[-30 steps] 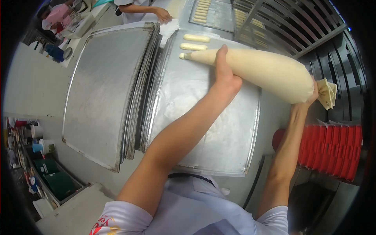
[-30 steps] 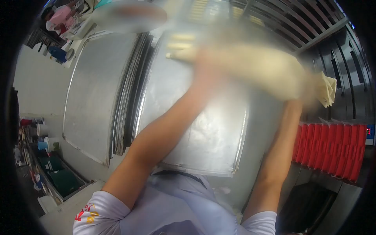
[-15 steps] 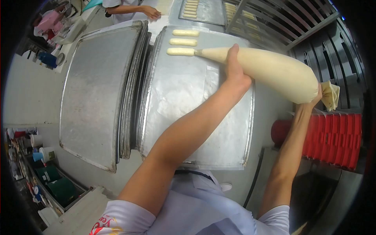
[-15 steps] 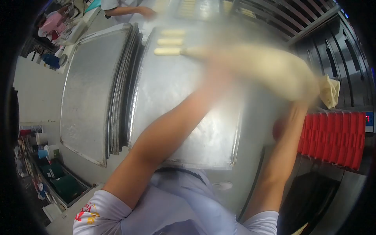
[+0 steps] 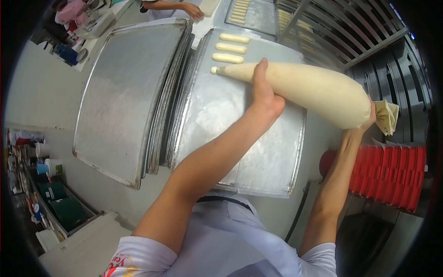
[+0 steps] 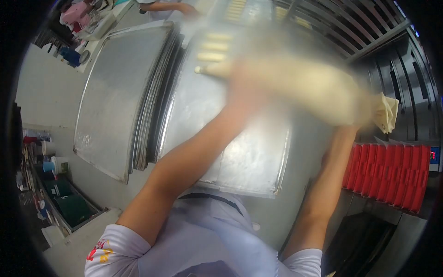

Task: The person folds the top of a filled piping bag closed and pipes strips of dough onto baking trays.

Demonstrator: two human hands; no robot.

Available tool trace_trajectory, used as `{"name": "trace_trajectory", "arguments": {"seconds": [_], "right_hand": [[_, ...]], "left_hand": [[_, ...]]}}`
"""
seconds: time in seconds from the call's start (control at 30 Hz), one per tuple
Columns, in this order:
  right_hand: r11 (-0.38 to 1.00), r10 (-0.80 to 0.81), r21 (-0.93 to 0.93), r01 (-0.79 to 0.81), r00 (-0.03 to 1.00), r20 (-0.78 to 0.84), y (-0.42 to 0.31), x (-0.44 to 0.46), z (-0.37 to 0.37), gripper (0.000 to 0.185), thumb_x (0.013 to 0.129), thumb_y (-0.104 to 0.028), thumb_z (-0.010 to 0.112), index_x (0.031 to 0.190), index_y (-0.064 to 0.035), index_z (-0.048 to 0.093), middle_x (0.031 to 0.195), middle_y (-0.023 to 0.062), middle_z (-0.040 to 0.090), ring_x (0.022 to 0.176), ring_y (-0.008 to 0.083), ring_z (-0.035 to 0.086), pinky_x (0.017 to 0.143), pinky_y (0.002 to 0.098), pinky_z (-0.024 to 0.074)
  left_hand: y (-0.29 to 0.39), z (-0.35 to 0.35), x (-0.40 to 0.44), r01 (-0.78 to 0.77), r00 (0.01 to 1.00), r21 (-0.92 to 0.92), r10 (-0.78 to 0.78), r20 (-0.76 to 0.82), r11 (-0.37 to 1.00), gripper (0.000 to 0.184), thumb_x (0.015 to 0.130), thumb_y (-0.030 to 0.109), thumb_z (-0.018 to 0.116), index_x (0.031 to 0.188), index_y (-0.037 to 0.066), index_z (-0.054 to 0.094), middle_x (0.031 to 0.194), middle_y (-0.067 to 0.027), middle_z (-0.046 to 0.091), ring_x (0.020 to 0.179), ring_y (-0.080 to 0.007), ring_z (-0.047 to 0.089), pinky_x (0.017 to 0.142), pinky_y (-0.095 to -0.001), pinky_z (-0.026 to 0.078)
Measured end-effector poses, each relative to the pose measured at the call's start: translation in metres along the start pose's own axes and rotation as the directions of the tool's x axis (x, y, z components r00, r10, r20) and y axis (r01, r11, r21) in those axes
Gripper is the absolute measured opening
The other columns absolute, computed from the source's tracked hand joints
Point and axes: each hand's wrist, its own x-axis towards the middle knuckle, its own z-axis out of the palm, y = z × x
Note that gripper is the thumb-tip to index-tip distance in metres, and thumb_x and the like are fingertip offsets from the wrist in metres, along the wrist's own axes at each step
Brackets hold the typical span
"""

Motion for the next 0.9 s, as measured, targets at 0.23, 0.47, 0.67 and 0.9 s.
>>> {"name": "trace_trajectory", "arguments": {"seconds": [0.23, 0.47, 0.67, 0.9], "right_hand": [[0.874, -0.278, -0.441, 0.204, 0.954, -0.109, -0.005, -0.004, -0.013, 0.025, 0.096, -0.011, 0.047, 0.108, 0.0021, 0.064, 0.101, 0.012, 0.068, 0.084, 0.0217, 0.066, 0.076, 0.0308, 0.0537], [0.958, -0.138, -0.268, 0.104, 0.984, -0.112, -0.028, 0.004, -0.08, 0.024, 0.097, -0.012, 0.043, 0.099, -0.0015, 0.064, 0.089, 0.0073, 0.065, 0.078, 0.0195, 0.063, 0.07, 0.0324, 0.0524], [0.886, -0.207, -0.446, 0.125, 0.969, -0.138, -0.028, -0.031, -0.08, 0.04, 0.102, -0.031, 0.04, 0.123, -0.0015, 0.056, 0.12, 0.0138, 0.061, 0.109, 0.0249, 0.058, 0.093, 0.0383, 0.0482], [0.802, 0.142, 0.564, -0.194, 0.981, 0.136, 0.035, -0.087, -0.097, 0.048, 0.105, -0.035, 0.034, 0.134, -0.0001, 0.049, 0.135, 0.017, 0.054, 0.122, 0.0278, 0.052, 0.104, 0.0451, 0.0417]], "left_hand": [[0.03, 0.036, -0.001, 0.336, 0.862, -0.554, -0.485, -0.144, 0.762, 0.049, 0.093, 0.043, 0.058, 0.125, 0.007, 0.048, 0.119, -0.0104, 0.056, 0.113, -0.0259, 0.053, 0.099, -0.0418, 0.042], [0.038, 0.07, -0.009, 0.414, 0.711, -0.67, -0.678, -0.185, 0.616, 0.048, 0.093, 0.041, 0.057, 0.126, 0.007, 0.048, 0.121, -0.0114, 0.054, 0.113, -0.0268, 0.053, 0.098, -0.0419, 0.042], [0.055, 0.091, -0.014, 0.439, 0.753, -0.69, -0.655, -0.067, 0.576, 0.048, 0.092, 0.041, 0.059, 0.123, 0.005, 0.051, 0.116, -0.0106, 0.057, 0.11, -0.0263, 0.055, 0.095, -0.0412, 0.044], [0.033, 0.089, -0.032, 0.075, 0.997, -0.047, -0.077, -0.025, 0.996, 0.051, 0.085, 0.032, 0.073, 0.122, 0.003, 0.052, 0.114, -0.0111, 0.059, 0.101, -0.024, 0.059, 0.092, -0.0383, 0.047]]}}
